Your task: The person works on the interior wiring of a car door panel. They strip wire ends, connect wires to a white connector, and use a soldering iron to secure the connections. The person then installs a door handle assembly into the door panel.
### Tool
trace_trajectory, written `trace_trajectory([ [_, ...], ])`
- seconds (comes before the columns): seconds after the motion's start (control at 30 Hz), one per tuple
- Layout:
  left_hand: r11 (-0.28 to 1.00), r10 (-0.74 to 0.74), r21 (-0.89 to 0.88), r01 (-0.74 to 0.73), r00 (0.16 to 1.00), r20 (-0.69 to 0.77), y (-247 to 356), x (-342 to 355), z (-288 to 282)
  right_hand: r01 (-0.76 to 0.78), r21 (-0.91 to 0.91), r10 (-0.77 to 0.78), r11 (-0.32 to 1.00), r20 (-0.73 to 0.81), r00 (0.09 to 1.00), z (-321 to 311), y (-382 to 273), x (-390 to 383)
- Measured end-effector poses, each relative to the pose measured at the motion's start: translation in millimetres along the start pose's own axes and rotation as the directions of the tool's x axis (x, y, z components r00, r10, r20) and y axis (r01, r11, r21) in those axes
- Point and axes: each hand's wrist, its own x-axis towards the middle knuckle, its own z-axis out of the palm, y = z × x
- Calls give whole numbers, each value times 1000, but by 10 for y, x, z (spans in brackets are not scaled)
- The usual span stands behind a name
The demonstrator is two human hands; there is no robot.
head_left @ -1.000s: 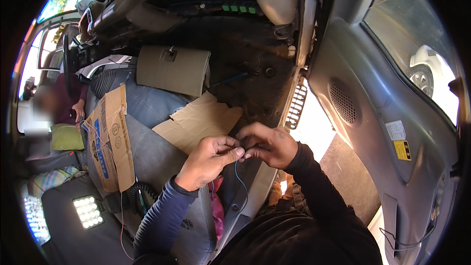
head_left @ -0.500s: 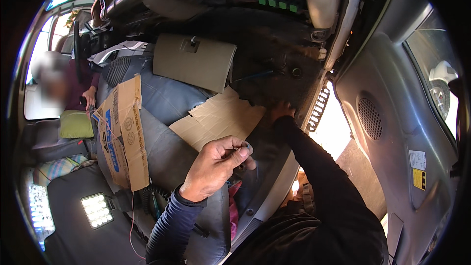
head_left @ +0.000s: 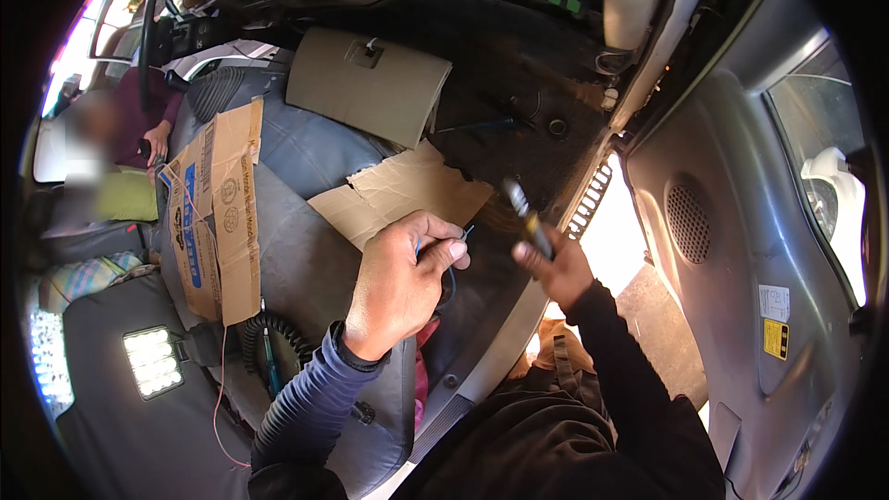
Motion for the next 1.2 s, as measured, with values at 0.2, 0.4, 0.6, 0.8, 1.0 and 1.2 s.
trace_trajectory([
  [0.2, 994, 36, 106, -38, 999, 25, 128, -82, 150, 321, -198, -306, 926, 106, 946, -61, -396, -730],
  [0.4, 979, 91, 177, -100, 994, 61, 201, -185, 305, 298, -275, -295, 914, 54, 954, -119, -477, -994],
  [0.6, 974, 140, 165, -155, 986, 94, 193, -274, 423, 295, -211, -311, 932, -45, 949, -73, -333, -1160],
  [0.8, 963, 188, 157, -218, 965, 185, 185, -300, 470, -135, 282, 120, 950, 71, 990, -31, -149, -1221],
  [1.0, 962, 188, 165, -215, 968, 164, 197, -314, 492, 305, -267, -346, 914, -124, 930, -112, -251, -1270],
  [1.2, 980, 136, 121, -160, 972, 190, 221, -329, 497, 307, -426, -406, 851, -162, 900, -136, -404, -1396],
])
